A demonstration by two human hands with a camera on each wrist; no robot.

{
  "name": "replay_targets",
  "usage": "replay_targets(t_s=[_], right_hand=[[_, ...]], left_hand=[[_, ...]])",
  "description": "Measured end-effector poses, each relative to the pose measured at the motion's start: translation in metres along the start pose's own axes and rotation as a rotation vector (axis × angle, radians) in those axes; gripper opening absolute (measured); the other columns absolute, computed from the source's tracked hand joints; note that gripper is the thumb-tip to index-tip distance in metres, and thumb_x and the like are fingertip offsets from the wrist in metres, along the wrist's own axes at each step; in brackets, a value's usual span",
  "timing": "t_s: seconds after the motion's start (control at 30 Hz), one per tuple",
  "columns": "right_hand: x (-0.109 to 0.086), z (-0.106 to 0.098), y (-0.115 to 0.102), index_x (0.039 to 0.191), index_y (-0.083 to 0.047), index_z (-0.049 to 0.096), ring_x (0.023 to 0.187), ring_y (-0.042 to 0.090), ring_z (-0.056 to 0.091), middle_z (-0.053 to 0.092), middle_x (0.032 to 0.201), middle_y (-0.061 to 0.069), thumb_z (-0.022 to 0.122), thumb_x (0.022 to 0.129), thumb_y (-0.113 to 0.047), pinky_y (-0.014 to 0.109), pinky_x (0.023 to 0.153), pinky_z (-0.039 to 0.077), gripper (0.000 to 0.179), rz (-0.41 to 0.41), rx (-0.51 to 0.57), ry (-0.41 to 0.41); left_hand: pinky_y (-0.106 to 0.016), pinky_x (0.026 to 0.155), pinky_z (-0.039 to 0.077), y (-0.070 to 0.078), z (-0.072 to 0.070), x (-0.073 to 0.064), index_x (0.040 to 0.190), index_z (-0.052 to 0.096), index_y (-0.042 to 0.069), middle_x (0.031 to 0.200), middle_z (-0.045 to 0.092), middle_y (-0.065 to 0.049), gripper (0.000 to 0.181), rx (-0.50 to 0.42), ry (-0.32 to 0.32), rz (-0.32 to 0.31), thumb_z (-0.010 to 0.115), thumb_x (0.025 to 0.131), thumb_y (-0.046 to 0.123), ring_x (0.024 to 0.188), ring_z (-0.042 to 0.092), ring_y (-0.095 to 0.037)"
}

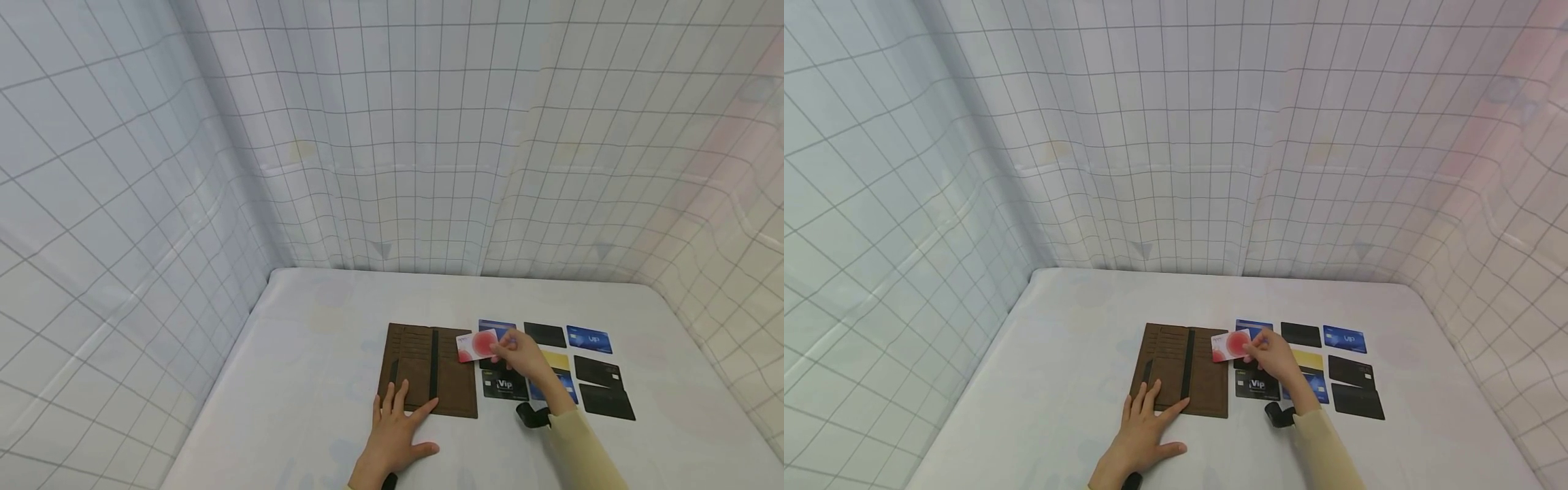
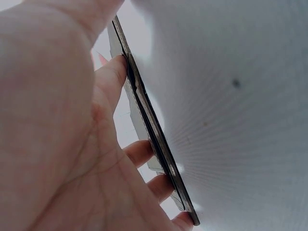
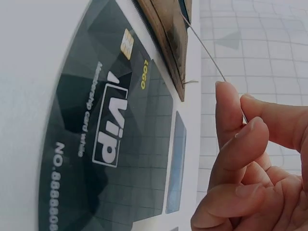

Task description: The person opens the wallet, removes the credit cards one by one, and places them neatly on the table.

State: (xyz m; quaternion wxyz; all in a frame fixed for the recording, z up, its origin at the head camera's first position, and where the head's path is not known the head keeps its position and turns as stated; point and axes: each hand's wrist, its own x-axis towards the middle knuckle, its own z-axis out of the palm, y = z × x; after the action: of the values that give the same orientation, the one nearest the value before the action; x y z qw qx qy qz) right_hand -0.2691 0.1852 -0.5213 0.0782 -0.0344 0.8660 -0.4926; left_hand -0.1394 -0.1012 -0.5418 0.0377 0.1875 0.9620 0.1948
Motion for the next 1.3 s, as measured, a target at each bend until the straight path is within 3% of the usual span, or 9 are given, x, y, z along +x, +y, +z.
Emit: replay_targets(t_s=[0.27, 0.57, 0.83, 1.3], right_hand=[[-0.015, -0.003, -0.006, 0.091, -0.002, 0.051, 0.056, 0.019, 0.049, 0.069, 0.077, 0.007, 0.065, 0.092, -0.02, 0.029, 0.053, 0.038, 0.022, 0.02, 0.038, 0.027], [-0.042, -0.006, -0.011, 0.093, -0.001, 0.051, 0.057, 0.022, 0.049, 0.069, 0.076, 0.009, 0.065, 0.091, -0.021, 0.028, 0.049, 0.039, 0.024, 0.042, 0.05, 0.052], [-0.066, -0.007, -0.009, 0.09, -0.003, 0.052, 0.056, 0.022, 0.049, 0.066, 0.074, 0.01, 0.068, 0.089, -0.022, 0.026, 0.049, 0.038, 0.025, 0.091, 0.083, 0.078], [-0.102, 0.0, 0.005, 0.087, -0.005, 0.054, 0.055, 0.018, 0.047, 0.063, 0.069, 0.004, 0.072, 0.085, -0.027, 0.027, 0.046, 0.034, 0.028, 0.192, -0.006, 0.112]], left_hand=[[-0.068, 0.099, 0.016, 0.002, -0.001, -0.001, 0.141, 0.044, 0.037, 0.149, 0.023, -0.023, 0.072, 0.021, -0.018, -0.015, 0.064, 0.076, 0.062, 0.136, 0.016, -0.049], [-0.069, 0.099, 0.017, -0.003, 0.007, 0.001, 0.141, 0.044, 0.037, 0.149, 0.023, -0.023, 0.072, 0.018, 0.023, 0.006, 0.064, 0.076, 0.062, 0.135, 0.016, -0.049], [-0.068, 0.099, 0.017, 0.002, -0.001, -0.001, 0.141, 0.045, 0.036, 0.149, 0.024, -0.023, 0.072, 0.028, -0.011, -0.014, 0.065, 0.076, 0.061, 0.135, 0.017, -0.049], [-0.068, 0.099, 0.016, 0.001, 0.0, 0.0, 0.141, 0.045, 0.037, 0.15, 0.023, -0.023, 0.072, 0.011, -0.019, -0.019, 0.064, 0.076, 0.062, 0.136, 0.015, -0.048]])
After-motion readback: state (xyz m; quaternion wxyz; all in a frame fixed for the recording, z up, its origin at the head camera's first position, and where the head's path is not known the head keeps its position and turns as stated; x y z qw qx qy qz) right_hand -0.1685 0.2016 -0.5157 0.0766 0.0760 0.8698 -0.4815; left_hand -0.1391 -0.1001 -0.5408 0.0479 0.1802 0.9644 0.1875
